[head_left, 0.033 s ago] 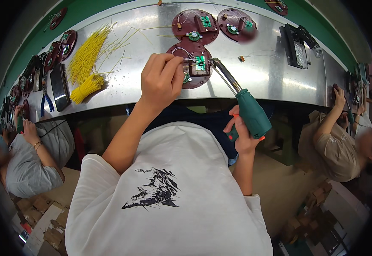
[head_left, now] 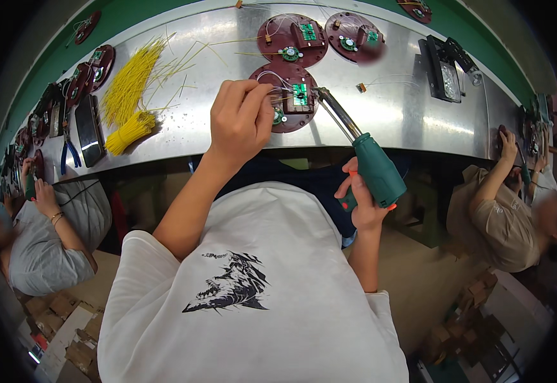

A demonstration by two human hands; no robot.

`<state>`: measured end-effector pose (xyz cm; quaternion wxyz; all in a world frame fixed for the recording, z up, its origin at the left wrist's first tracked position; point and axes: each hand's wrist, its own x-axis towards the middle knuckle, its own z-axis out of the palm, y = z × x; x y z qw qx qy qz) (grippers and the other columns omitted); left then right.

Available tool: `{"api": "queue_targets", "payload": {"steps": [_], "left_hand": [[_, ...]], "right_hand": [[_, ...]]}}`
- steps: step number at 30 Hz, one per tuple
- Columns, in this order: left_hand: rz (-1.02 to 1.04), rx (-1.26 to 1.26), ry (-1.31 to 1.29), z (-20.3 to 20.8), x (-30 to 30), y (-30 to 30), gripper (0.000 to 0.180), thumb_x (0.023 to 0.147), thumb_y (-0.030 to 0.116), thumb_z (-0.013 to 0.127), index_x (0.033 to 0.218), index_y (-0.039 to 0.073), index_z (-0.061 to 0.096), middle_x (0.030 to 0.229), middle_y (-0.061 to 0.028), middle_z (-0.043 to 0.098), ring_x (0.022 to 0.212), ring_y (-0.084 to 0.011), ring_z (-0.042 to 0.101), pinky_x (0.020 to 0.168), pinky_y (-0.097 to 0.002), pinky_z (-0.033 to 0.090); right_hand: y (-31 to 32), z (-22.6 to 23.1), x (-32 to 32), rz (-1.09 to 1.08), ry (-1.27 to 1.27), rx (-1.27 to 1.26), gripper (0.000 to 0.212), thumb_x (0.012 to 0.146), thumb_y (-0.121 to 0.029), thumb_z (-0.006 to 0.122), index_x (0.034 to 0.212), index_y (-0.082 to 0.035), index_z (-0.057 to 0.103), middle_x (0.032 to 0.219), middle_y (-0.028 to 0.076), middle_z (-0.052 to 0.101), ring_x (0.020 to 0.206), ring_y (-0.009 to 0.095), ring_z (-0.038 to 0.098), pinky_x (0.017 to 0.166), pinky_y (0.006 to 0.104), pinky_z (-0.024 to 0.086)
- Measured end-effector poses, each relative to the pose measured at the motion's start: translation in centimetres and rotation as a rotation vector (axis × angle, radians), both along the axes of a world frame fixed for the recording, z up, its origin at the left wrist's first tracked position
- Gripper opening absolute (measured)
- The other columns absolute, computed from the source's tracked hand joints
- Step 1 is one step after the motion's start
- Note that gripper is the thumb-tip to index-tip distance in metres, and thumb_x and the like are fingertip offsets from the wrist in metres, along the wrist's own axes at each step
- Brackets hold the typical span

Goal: Soldering electronic components or wires onto green printed circuit boards at an assembly line.

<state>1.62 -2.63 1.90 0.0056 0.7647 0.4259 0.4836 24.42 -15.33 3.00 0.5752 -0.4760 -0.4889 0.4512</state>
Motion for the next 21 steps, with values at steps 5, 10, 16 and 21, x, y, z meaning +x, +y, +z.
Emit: {"api": "queue_targets", "payload": {"steps": [5, 10, 16, 21], "left_hand": [[0.057, 0.005, -0.001, -0.5, -0.4, 0.1, 0.025, 0.076, -0.005, 0.068, 0.100, -0.001, 0.070, 0.088, -0.0115, 0.062, 0.075, -0.0273, 0.058, 0.062, -0.0367, 0.049], [-0.059, -0.082, 0.134, 0.3, -0.2, -0.4, 0.032, 0.074, -0.005, 0.068, 0.105, -0.001, 0.071, 0.090, -0.0114, 0.061, 0.078, -0.0267, 0.058, 0.063, -0.0355, 0.050], [-0.114, -0.038, 0.091, -0.3, 0.0, 0.0, 0.035, 0.070, -0.003, 0.071, 0.105, 0.000, 0.072, 0.084, -0.0077, 0.062, 0.074, -0.0232, 0.058, 0.061, -0.0335, 0.049], [-0.138, 0.019, 0.112, -0.7, -0.3, 0.1, 0.031, 0.068, -0.003, 0.073, 0.099, 0.000, 0.073, 0.081, -0.0060, 0.063, 0.071, -0.0225, 0.058, 0.061, -0.0334, 0.050]], "right_hand": [[0.0, -0.1, 0.0, 0.022, -0.009, 0.001, 0.039, 0.092, -0.004, 0.055, 0.128, 0.011, 0.052, 0.103, 0.021, 0.063, 0.054, 0.019, 0.059, 0.047, 0.0282, 0.050], [-0.2, -0.4, -0.1, 0.051, -0.021, 0.033, 0.039, 0.092, -0.003, 0.056, 0.128, 0.011, 0.052, 0.105, 0.021, 0.063, 0.056, 0.019, 0.060, 0.048, 0.0283, 0.050], [-0.3, -0.4, -0.3, 0.049, -0.016, 0.019, 0.039, 0.091, -0.002, 0.057, 0.128, 0.011, 0.052, 0.105, 0.022, 0.063, 0.056, 0.018, 0.060, 0.048, 0.0283, 0.050], [-0.4, -0.3, -0.5, 0.044, -0.026, 0.026, 0.035, 0.089, 0.000, 0.059, 0.123, 0.011, 0.055, 0.101, 0.021, 0.064, 0.055, 0.017, 0.060, 0.048, 0.0274, 0.049]]}}
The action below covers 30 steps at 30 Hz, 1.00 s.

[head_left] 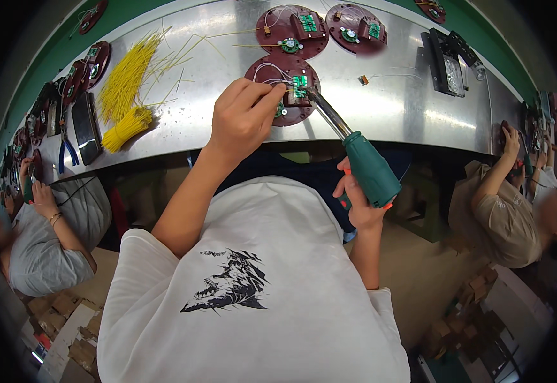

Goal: Soldering electronic components or wires onto green printed circuit boards at an assembly line.

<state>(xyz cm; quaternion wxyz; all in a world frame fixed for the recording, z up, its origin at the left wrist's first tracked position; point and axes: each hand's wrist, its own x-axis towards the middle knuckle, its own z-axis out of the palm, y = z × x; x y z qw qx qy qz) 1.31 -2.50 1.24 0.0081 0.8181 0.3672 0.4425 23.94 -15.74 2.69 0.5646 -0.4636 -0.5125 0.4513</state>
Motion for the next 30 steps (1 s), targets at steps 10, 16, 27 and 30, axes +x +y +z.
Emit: {"api": "queue_targets", "payload": {"steps": [10, 16, 27, 30], "left_hand": [[-0.012, 0.039, 0.019, -0.2, -0.1, 0.1, 0.024, 0.065, -0.003, 0.074, 0.090, 0.000, 0.072, 0.080, -0.0058, 0.066, 0.071, -0.0223, 0.061, 0.061, -0.0331, 0.050], [-0.019, 0.028, 0.026, -0.3, -0.1, 0.1, 0.025, 0.065, -0.003, 0.075, 0.089, 0.000, 0.072, 0.080, -0.0060, 0.067, 0.071, -0.0222, 0.061, 0.061, -0.0331, 0.050], [-0.015, 0.023, 0.045, -0.3, -0.2, 0.3, 0.026, 0.063, -0.001, 0.075, 0.089, 0.002, 0.072, 0.081, -0.0046, 0.066, 0.073, -0.0221, 0.060, 0.063, -0.0332, 0.050], [-0.007, 0.029, 0.045, -0.3, -0.2, 0.3, 0.026, 0.063, 0.000, 0.075, 0.089, 0.002, 0.072, 0.081, -0.0042, 0.066, 0.073, -0.0222, 0.060, 0.063, -0.0337, 0.049]], "right_hand": [[0.1, -0.2, -0.4, -0.007, 0.021, -0.039, 0.024, 0.088, 0.002, 0.060, 0.110, 0.011, 0.060, 0.092, 0.018, 0.064, 0.052, 0.016, 0.059, 0.047, 0.0268, 0.047], [0.0, -0.4, -0.1, 0.011, 0.006, -0.067, 0.026, 0.089, 0.001, 0.060, 0.113, 0.010, 0.059, 0.091, 0.017, 0.064, 0.053, 0.016, 0.059, 0.047, 0.0268, 0.047], [0.7, 0.0, 0.1, -0.057, 0.084, -0.050, 0.033, 0.092, -0.008, 0.058, 0.119, 0.011, 0.056, 0.098, 0.019, 0.063, 0.055, 0.019, 0.061, 0.047, 0.0308, 0.050], [1.2, -0.1, 0.9, -0.162, 0.174, 0.027, 0.034, 0.094, -0.012, 0.056, 0.119, 0.011, 0.055, 0.101, 0.020, 0.062, 0.055, 0.020, 0.061, 0.046, 0.0322, 0.051]]}}
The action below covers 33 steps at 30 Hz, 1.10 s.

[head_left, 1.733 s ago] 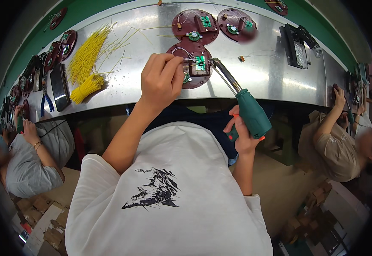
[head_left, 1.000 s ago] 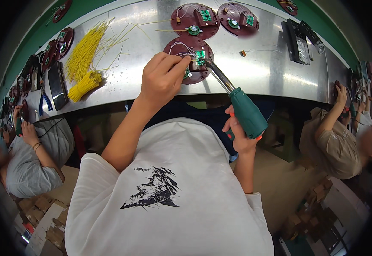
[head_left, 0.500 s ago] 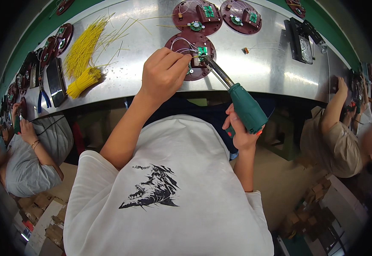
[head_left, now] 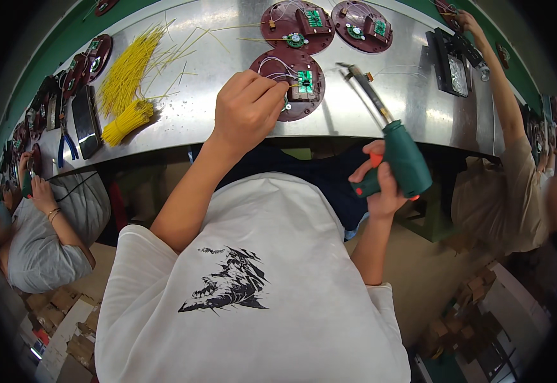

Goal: Soldering electronic components or wires onto green printed circuit boards at an assembly line.

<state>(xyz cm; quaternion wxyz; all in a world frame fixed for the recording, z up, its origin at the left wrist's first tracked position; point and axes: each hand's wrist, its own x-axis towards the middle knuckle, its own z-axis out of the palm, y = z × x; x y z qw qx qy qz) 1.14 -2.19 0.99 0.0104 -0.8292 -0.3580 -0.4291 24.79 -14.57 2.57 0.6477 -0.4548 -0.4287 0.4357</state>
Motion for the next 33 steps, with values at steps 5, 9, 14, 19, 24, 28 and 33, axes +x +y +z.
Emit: {"api": "queue_targets", "payload": {"steps": [5, 9, 14, 19, 24, 28, 33], "left_hand": [[-0.001, -0.002, 0.003, 0.2, -0.1, 0.0, 0.025, 0.064, 0.000, 0.074, 0.089, 0.003, 0.072, 0.080, -0.0040, 0.065, 0.073, -0.0224, 0.059, 0.064, -0.0345, 0.048], [0.003, -0.007, 0.007, 0.3, 0.1, -0.1, 0.024, 0.065, 0.001, 0.074, 0.089, 0.003, 0.072, 0.080, -0.0039, 0.064, 0.073, -0.0224, 0.059, 0.064, -0.0346, 0.048], [0.010, -0.027, 0.008, 0.3, 0.3, -0.4, 0.023, 0.066, 0.000, 0.074, 0.088, 0.004, 0.071, 0.079, -0.0040, 0.063, 0.073, -0.0225, 0.059, 0.063, -0.0346, 0.048], [0.020, -0.039, 0.001, 0.4, 0.3, -0.1, 0.021, 0.067, -0.001, 0.074, 0.088, 0.003, 0.071, 0.078, -0.0044, 0.062, 0.072, -0.0228, 0.059, 0.063, -0.0347, 0.048], [0.028, -0.082, -0.030, 0.4, 0.5, -0.3, 0.020, 0.068, -0.001, 0.073, 0.087, 0.003, 0.071, 0.082, -0.0057, 0.062, 0.072, -0.0230, 0.059, 0.063, -0.0341, 0.048], [0.046, -0.107, -0.033, 0.6, 0.4, -0.3, 0.022, 0.069, -0.001, 0.074, 0.091, 0.003, 0.071, 0.091, -0.0071, 0.063, 0.077, -0.0239, 0.060, 0.068, -0.0343, 0.049], [0.103, -0.015, 0.003, 2.1, 0.0, 0.3, 0.031, 0.072, 0.010, 0.076, 0.102, 0.005, 0.070, 0.102, -0.0082, 0.064, 0.092, -0.0275, 0.059, 0.082, -0.0399, 0.047]], "right_hand": [[4.0, 0.3, 2.5, -0.084, -0.024, 0.001, 0.037, 0.097, -0.022, 0.051, 0.113, 0.010, 0.056, 0.100, 0.020, 0.062, 0.054, 0.020, 0.060, 0.046, 0.0330, 0.051], [8.2, -0.8, 4.7, -0.134, 0.110, -0.055, 0.038, 0.099, -0.028, 0.048, 0.107, 0.008, 0.057, 0.094, 0.019, 0.062, 0.052, 0.017, 0.057, 0.047, 0.0324, 0.050], [9.7, -1.6, 5.2, -0.191, 0.220, -0.124, 0.038, 0.100, -0.032, 0.046, 0.102, 0.005, 0.058, 0.087, 0.015, 0.063, 0.051, 0.015, 0.055, 0.048, 0.0316, 0.049], [9.1, -1.2, 4.2, -0.263, 0.192, -0.054, 0.037, 0.101, -0.031, 0.046, 0.100, 0.004, 0.057, 0.086, 0.013, 0.063, 0.052, 0.014, 0.054, 0.048, 0.0312, 0.048], [8.9, -1.2, 4.2, -0.282, 0.194, -0.065, 0.037, 0.101, -0.031, 0.046, 0.100, 0.004, 0.057, 0.087, 0.013, 0.063, 0.052, 0.014, 0.055, 0.048, 0.0313, 0.048], [9.0, -1.3, 4.3, -0.276, 0.202, -0.054, 0.036, 0.101, -0.031, 0.047, 0.101, 0.003, 0.057, 0.087, 0.013, 0.063, 0.052, 0.014, 0.055, 0.048, 0.0314, 0.049], [9.3, -1.3, 3.9, -0.284, 0.213, -0.050, 0.035, 0.101, -0.031, 0.047, 0.100, 0.003, 0.057, 0.086, 0.013, 0.063, 0.053, 0.015, 0.056, 0.048, 0.0315, 0.049]]}}
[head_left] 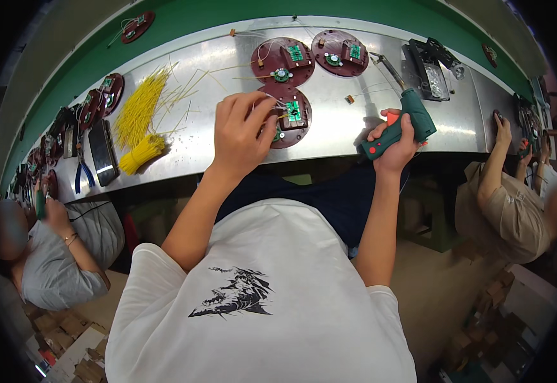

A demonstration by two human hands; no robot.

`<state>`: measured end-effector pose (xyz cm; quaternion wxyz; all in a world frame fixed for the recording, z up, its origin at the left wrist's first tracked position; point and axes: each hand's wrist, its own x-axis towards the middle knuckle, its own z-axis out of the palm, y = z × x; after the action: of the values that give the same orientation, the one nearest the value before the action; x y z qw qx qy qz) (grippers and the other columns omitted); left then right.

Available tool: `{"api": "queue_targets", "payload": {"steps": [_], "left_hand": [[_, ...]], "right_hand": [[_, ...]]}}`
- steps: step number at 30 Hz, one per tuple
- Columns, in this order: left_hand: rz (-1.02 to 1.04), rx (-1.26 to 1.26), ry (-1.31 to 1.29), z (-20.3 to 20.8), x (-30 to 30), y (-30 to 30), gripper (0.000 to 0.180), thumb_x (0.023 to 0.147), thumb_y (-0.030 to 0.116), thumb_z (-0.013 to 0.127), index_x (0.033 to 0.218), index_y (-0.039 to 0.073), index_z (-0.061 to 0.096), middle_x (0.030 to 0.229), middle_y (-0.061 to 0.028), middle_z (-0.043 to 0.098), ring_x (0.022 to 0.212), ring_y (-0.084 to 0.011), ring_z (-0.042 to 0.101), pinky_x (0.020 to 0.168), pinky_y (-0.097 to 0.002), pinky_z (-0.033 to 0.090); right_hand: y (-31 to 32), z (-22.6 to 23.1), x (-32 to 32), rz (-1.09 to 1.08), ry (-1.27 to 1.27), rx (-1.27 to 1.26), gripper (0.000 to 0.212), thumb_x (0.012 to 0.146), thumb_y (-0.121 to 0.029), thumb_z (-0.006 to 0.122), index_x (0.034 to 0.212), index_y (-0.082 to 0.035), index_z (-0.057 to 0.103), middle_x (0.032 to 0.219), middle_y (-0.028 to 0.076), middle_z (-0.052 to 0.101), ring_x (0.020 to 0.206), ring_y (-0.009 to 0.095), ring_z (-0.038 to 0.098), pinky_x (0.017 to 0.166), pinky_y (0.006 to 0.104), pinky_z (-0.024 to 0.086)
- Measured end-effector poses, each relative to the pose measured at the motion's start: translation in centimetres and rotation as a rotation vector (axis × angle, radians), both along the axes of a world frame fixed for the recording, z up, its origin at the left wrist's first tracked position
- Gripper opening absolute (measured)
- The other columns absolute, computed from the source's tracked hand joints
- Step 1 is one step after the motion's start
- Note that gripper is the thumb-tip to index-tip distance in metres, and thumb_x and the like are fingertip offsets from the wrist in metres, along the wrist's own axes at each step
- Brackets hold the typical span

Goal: Soldering electronic components or wires onto green printed circuit boards at an assembly line.

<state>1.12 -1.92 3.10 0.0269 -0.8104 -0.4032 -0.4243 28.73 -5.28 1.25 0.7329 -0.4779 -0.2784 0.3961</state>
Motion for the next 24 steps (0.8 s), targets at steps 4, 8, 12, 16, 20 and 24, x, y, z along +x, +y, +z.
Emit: {"api": "queue_targets", "payload": {"steps": [4, 8, 12, 16, 20, 24], "left_hand": [[-0.081, -0.157, 0.119, 3.3, 0.3, 0.7, 0.040, 0.072, 0.023, 0.078, 0.108, 0.007, 0.069, 0.108, -0.0083, 0.065, 0.101, -0.0296, 0.057, 0.090, -0.0440, 0.043], [-0.297, -0.311, 0.257, 2.8, 0.6, 2.0, 0.050, 0.070, 0.030, 0.081, 0.114, 0.009, 0.069, 0.109, -0.0111, 0.067, 0.105, -0.0321, 0.057, 0.094, -0.0433, 0.040], [-0.259, -0.177, 0.213, 4.9, 0.7, 7.4, 0.055, 0.068, 0.033, 0.082, 0.116, 0.009, 0.068, 0.112, -0.0115, 0.067, 0.109, -0.0314, 0.056, 0.094, -0.0430, 0.039], [0.092, 0.114, 0.262, 6.4, 0.1, 17.2, 0.038, 0.079, 0.030, 0.073, 0.112, 0.013, 0.070, 0.111, -0.0073, 0.067, 0.107, -0.0288, 0.055, 0.094, -0.0453, 0.038], [0.108, 0.178, 0.234, 7.2, 0.7, 17.8, 0.029, 0.082, 0.026, 0.070, 0.107, 0.012, 0.072, 0.102, -0.0098, 0.070, 0.098, -0.0305, 0.060, 0.089, -0.0447, 0.044], [-0.105, -0.504, 0.425, 6.4, -0.7, 13.8, 0.021, 0.085, 0.024, 0.070, 0.097, 0.007, 0.074, 0.087, -0.0129, 0.070, 0.082, -0.0306, 0.065, 0.075, -0.0417, 0.050]], "right_hand": [[-0.5, -0.3, 0.0, -0.044, 0.038, -0.014, 0.035, 0.101, -0.031, 0.047, 0.099, 0.002, 0.058, 0.079, 0.012, 0.062, 0.052, 0.016, 0.056, 0.048, 0.0316, 0.049], [-0.3, -0.8, 0.1, -0.078, 0.099, 0.020, 0.034, 0.101, -0.031, 0.048, 0.099, 0.002, 0.058, 0.072, 0.011, 0.060, 0.052, 0.017, 0.056, 0.048, 0.0316, 0.049], [-0.6, -0.8, 0.0, -0.178, 0.082, 0.041, 0.033, 0.100, -0.029, 0.049, 0.099, 0.002, 0.059, 0.070, 0.011, 0.060, 0.050, 0.017, 0.056, 0.048, 0.0321, 0.049], [-0.4, 0.1, -0.8, -0.219, 0.057, 0.075, 0.030, 0.100, -0.027, 0.051, 0.099, 0.002, 0.058, 0.074, 0.012, 0.061, 0.050, 0.017, 0.056, 0.047, 0.0324, 0.049], [-0.2, 0.2, -0.9, -0.239, 0.076, 0.083, 0.028, 0.099, -0.025, 0.052, 0.099, 0.003, 0.058, 0.077, 0.013, 0.061, 0.049, 0.017, 0.056, 0.046, 0.0324, 0.049], [-0.3, 0.0, -0.4, -0.246, 0.063, 0.073, 0.027, 0.099, -0.024, 0.052, 0.099, 0.003, 0.057, 0.078, 0.013, 0.062, 0.049, 0.017, 0.056, 0.045, 0.0323, 0.049]]}}
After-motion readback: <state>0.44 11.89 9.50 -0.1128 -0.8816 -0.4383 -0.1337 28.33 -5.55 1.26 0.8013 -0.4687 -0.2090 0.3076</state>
